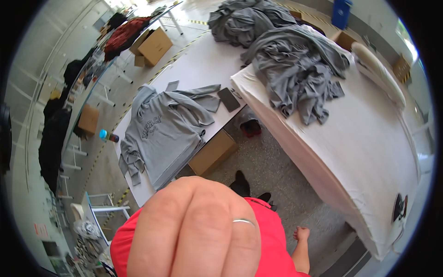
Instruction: Ironing and folding a grey hoodie on a pressing table.
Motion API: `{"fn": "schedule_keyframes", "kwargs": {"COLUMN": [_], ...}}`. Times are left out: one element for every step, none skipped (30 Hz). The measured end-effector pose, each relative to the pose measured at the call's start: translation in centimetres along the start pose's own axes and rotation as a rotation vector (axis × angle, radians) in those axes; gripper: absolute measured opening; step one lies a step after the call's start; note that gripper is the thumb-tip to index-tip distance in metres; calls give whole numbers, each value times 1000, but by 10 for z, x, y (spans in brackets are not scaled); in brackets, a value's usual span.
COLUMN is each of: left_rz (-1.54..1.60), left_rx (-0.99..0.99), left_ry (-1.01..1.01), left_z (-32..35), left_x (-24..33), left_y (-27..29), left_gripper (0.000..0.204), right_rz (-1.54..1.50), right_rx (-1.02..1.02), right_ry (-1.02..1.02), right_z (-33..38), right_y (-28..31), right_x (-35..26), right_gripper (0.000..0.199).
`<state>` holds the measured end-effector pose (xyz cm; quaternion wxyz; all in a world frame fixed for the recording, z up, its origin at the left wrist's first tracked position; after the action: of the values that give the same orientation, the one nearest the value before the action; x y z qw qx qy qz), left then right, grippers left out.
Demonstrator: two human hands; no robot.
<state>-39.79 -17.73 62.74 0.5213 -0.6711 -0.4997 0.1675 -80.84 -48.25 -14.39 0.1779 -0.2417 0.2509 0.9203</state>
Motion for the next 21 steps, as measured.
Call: {"fn": "schedule_keyframes", "kwargs": {"left_rz": [-18,-35,-56,-75,-103,-132,-162,-182,-179,-159,-75,15,41,73,102,136,166,191,212,241,273], "left_rx": [-5,-19,-25,-33,-40,-48,-58,-68,-88,-107,-152,-188,-194,-193,-188,-176,-157,-139,-131,-132,-138], "left_ry": [26,44,54,59,57,40,11,-31,-79,-125,-177,-231,-268,-310,-345,-381,-417,-450,-491,-534,-579], "left_z": [-4,-8,-12,-16,-20,-24,-29,-33,-37,-42,-47,-53,-61,-71,-83,-95,-110,-125,-141,-158,-173], "left_x": [-8,-16,-20,-28,-31,-34,-35,-36,-36,-38,-42,-46,-49,-49,-49,-47,-44,-41,-38,-34,-33], "left_y": [1,3,7,9,14,19,24,31,38,45,53,61,72,80,88,96,103,110,115,119,121], "left_gripper": [9,11,14,16,19,22,24,27,30,32,34,35,35,35,35,35,36,36,36,36,36], "right_rz": [-12,-44,-67,-85,-104,-131,-7,119,243,375,347,325,285,243,345,452,515,538,537,485,480], "right_rx": [21,37,41,43,43,57,34,6,-22,-51,-48,-40,-75,-103,-114,-135,-201,-292,-229,-162,-157], "right_ry": [-29,-44,-53,-63,-69,-81,-2,77,166,252,326,393,352,320,419,507,447,441,521,669,662], "right_z": [8,14,20,25,28,30,30,31,28,27,30,35,41,43,48,58,62,69,78,84,83], "right_y": [-1,-6,-11,-18,-25,-30,-34,-39,-46,-53,-58,-59,-61,-63,-64,-65,-67,-73,-74,-77,-80], "right_x": [14,23,28,30,27,21,5,-13,-40,-69,-101,-135,-165,-206,-257,-304,-344,-383,-426,-475,-507], "right_gripper": [26,26,25,25,25,25,30,34,39,44,43,42,41,40,38,37,42,48,43,38,38]}}
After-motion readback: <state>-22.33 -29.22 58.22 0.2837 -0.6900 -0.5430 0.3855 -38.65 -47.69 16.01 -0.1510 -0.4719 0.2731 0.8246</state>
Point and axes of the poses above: each hand's wrist, its own z-axis away from the middle knuckle, its own y-axis out of the back of the hand, x = y × z, the point moved 7 cm from there along -z, towards the middle knuckle, and after that the axes turned 12 degrees about y, right-handed, at the moved point
